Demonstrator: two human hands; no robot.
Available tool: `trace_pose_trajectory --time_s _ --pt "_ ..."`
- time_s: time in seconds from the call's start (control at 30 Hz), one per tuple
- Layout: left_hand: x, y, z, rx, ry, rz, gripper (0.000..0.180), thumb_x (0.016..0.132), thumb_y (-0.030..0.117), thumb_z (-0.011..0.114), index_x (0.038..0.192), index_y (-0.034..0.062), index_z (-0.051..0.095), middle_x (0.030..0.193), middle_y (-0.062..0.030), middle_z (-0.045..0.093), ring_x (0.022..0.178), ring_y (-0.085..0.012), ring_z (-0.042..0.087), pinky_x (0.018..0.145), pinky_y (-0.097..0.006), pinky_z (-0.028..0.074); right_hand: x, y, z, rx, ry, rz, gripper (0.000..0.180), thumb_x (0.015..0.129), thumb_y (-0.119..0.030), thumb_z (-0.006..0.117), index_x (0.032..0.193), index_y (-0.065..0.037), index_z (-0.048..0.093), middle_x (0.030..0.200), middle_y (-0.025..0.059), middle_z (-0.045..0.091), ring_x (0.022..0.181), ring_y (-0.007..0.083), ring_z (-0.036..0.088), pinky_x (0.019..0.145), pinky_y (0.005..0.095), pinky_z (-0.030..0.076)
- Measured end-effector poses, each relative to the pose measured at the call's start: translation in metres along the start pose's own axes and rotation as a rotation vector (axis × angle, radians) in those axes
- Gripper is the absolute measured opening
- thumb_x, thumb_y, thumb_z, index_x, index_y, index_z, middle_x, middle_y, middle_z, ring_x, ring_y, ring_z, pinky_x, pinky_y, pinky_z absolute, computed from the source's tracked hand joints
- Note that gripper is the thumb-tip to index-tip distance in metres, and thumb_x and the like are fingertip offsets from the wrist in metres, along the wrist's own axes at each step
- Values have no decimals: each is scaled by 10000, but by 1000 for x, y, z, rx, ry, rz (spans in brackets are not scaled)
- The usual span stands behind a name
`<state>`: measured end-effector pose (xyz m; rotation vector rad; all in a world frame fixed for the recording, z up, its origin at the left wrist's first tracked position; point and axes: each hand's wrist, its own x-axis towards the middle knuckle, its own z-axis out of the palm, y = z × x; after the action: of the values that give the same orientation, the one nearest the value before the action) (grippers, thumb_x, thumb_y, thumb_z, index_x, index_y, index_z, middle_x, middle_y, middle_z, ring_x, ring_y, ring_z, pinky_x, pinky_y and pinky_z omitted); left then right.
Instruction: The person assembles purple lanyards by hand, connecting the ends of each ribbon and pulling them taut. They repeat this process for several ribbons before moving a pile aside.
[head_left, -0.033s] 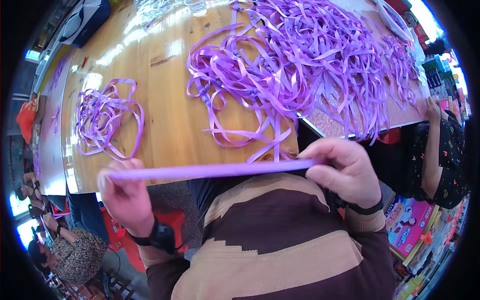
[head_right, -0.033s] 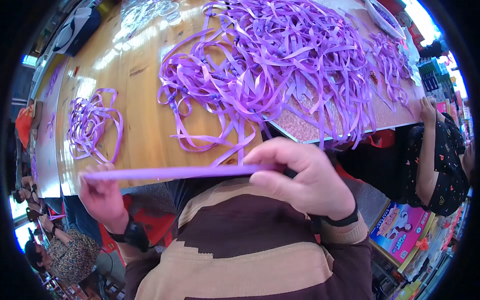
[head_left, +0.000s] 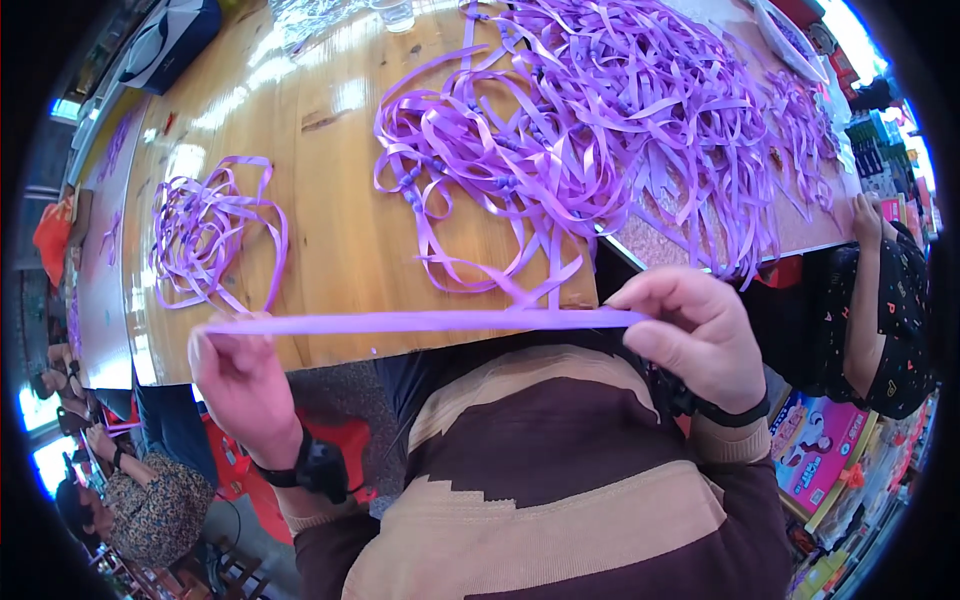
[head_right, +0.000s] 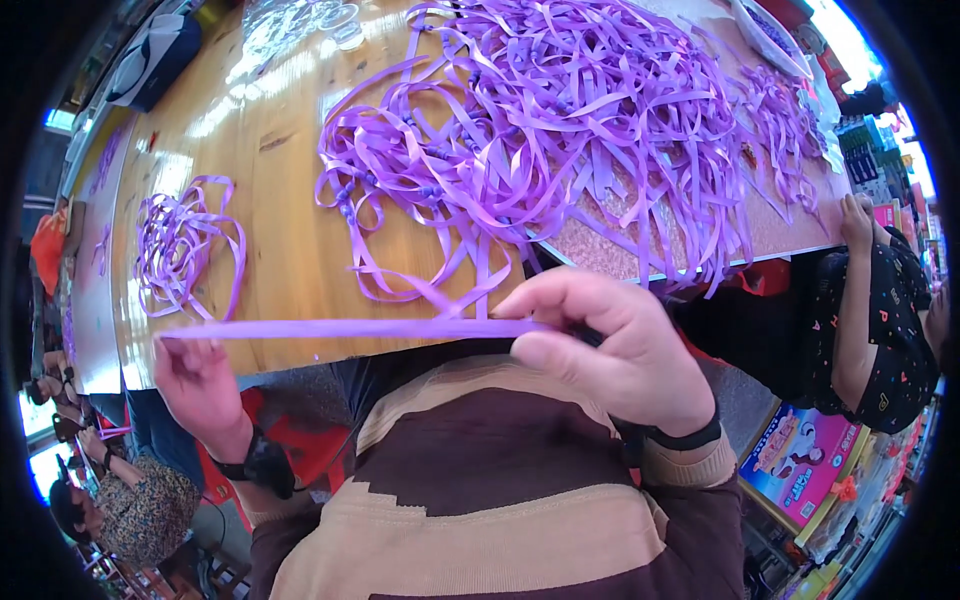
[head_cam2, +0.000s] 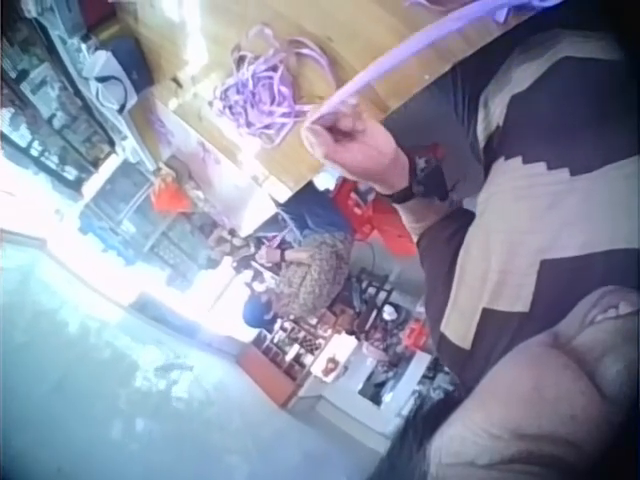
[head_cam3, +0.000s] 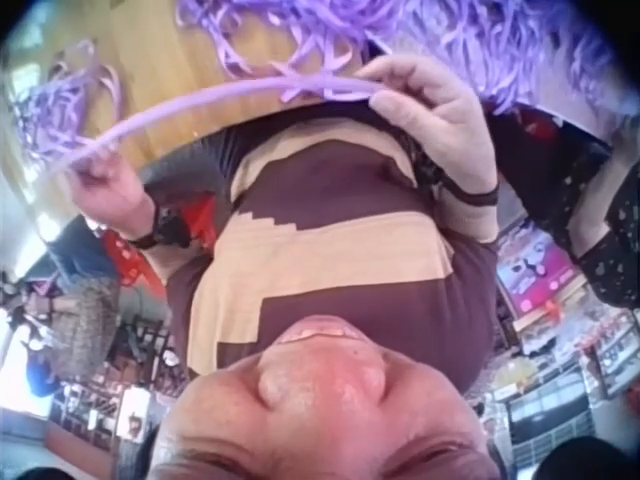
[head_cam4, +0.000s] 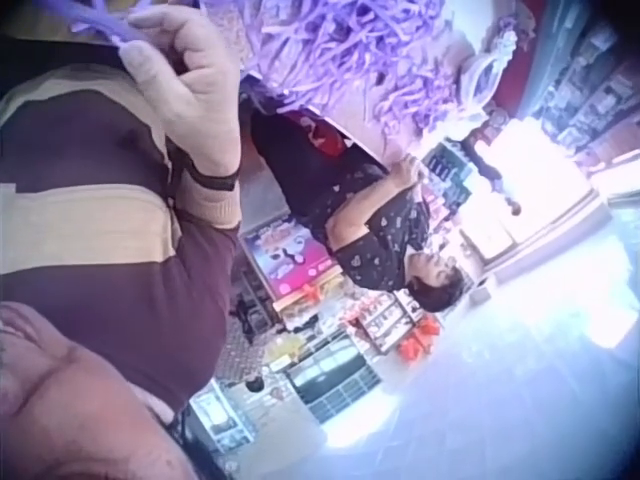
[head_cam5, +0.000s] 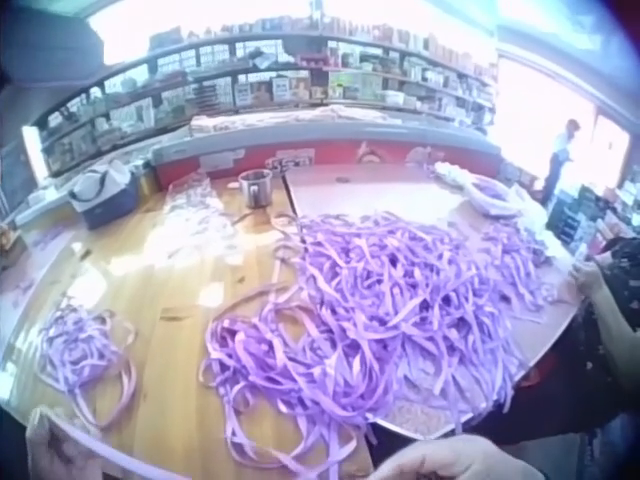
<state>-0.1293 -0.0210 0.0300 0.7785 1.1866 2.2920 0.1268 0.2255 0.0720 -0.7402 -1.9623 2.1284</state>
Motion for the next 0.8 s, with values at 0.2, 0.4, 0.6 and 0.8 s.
trace_pose_trajectory --time_s 0.2,0.4,0.6,0.8 --pt "16 -23 2 509 401 -97 222 881 112 486 1065 -9 513 863 -28 528 718 -91 466 758 -247 367 3 -3 6 216 -13 -32 233 892 -145 486 1034 38 469 716 67 556 533 32 422 504 141 322" --pt "6 -37 67 1055 -25 383 353 754 32 580 1093 -21 499 1063 -132 537 931 -227 520 833 -357 390 7 -3 21 351 -139 -21 280 886 -94 486 1106 2 341 816 132 593 620 68 481 598 172 373" --pt "10 -37 129 837 -668 394 344 674 106 693 1004 64 607 892 -52 570 798 -198 550 722 -340 391 9 0 33 302 -313 -95 231 901 -62 470 1068 -3 322 916 58 550 871 58 489 756 194 386" --pt "4 -46 119 777 -779 297 310 662 76 704 962 82 627 810 4 550 731 -164 535 741 -325 384 7 3 33 331 -348 11 258 897 -83 464 1082 -7 301 933 114 557 833 107 525 742 227 407"
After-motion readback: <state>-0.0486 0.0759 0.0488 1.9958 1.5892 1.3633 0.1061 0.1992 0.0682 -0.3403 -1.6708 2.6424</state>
